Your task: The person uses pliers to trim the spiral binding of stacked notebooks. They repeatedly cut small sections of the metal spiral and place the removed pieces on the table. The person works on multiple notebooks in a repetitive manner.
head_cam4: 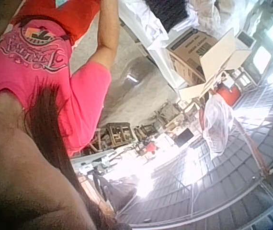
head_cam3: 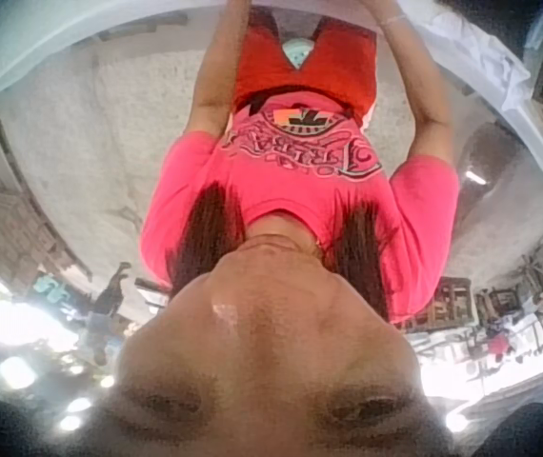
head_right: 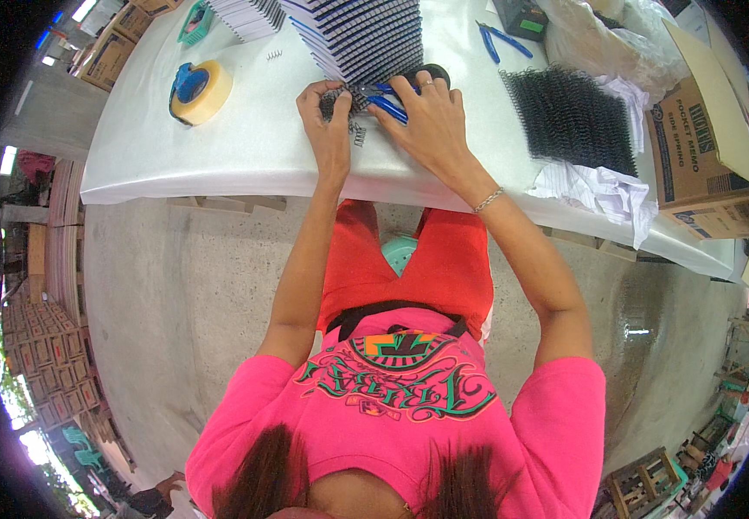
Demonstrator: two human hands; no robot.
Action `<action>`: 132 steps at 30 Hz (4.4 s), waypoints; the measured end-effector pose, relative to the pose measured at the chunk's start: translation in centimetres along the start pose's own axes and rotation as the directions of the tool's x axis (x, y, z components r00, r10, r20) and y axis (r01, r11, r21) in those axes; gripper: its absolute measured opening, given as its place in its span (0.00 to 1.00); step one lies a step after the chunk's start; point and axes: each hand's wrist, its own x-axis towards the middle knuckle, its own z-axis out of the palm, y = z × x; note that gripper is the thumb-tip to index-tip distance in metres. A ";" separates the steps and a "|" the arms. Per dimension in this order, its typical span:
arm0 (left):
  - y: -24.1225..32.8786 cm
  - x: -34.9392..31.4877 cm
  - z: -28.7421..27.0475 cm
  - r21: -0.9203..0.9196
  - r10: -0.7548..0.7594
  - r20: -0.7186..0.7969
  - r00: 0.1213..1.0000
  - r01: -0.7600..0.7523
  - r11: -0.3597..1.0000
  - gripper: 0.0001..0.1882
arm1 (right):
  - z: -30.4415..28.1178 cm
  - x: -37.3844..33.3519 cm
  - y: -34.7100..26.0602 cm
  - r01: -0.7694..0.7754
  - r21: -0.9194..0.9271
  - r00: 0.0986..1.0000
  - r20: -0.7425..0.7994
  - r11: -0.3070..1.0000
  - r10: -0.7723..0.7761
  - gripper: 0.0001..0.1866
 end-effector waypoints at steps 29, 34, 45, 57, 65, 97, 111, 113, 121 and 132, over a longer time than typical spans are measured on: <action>0.3 6.1 -2.5 0.190 0.295 -0.102 0.950 -0.272 0.943 0.13 | -0.2 -1.5 3.6 -0.160 0.170 0.986 0.075 0.972 0.149 0.20; -9.5 16.0 -5.3 0.542 0.389 0.011 0.921 -0.333 0.772 0.16 | -0.9 -1.3 4.1 -0.014 0.240 0.998 0.068 0.971 -0.003 0.18; -8.9 12.2 -5.7 0.434 0.051 0.301 0.952 -0.185 0.882 0.19 | -3.7 -1.6 10.9 -0.035 0.101 0.993 -0.111 0.994 0.046 0.21; -1.0 1.2 -3.8 0.500 0.186 0.225 0.957 -0.277 0.821 0.19 | -1.7 -2.0 0.6 -0.097 0.200 0.995 0.025 0.975 0.094 0.30; -1.5 0.3 -2.4 0.498 0.173 0.138 0.975 -0.219 0.839 0.17 | 0.1 -1.9 -0.5 -0.053 0.070 0.999 0.005 0.996 0.053 0.30; -1.5 0.0 -2.6 0.316 0.058 0.059 0.997 -0.074 0.946 0.13 | -0.1 -1.5 0.1 -0.055 0.045 0.994 0.097 0.997 0.050 0.27; -1.6 -0.3 -2.0 0.537 0.150 0.122 0.981 -0.192 0.822 0.13 | 1.1 -1.5 0.2 -0.011 -0.011 0.999 0.038 1.000 0.011 0.30; -1.6 -0.3 -2.0 0.537 0.141 0.120 0.983 -0.183 0.824 0.12 | 1.2 -1.4 0.2 0.000 -0.007 0.999 0.045 1.000 0.001 0.30; -1.7 -0.3 -1.9 0.550 0.174 0.116 0.978 -0.209 0.809 0.11 | 1.0 -1.0 0.4 -0.017 0.100 0.991 0.132 0.995 0.004 0.27; -1.3 -0.4 -2.2 0.444 0.094 0.084 0.992 -0.122 0.888 0.13 | 0.8 -2.1 0.6 -0.011 0.000 0.999 0.040 1.000 0.011 0.27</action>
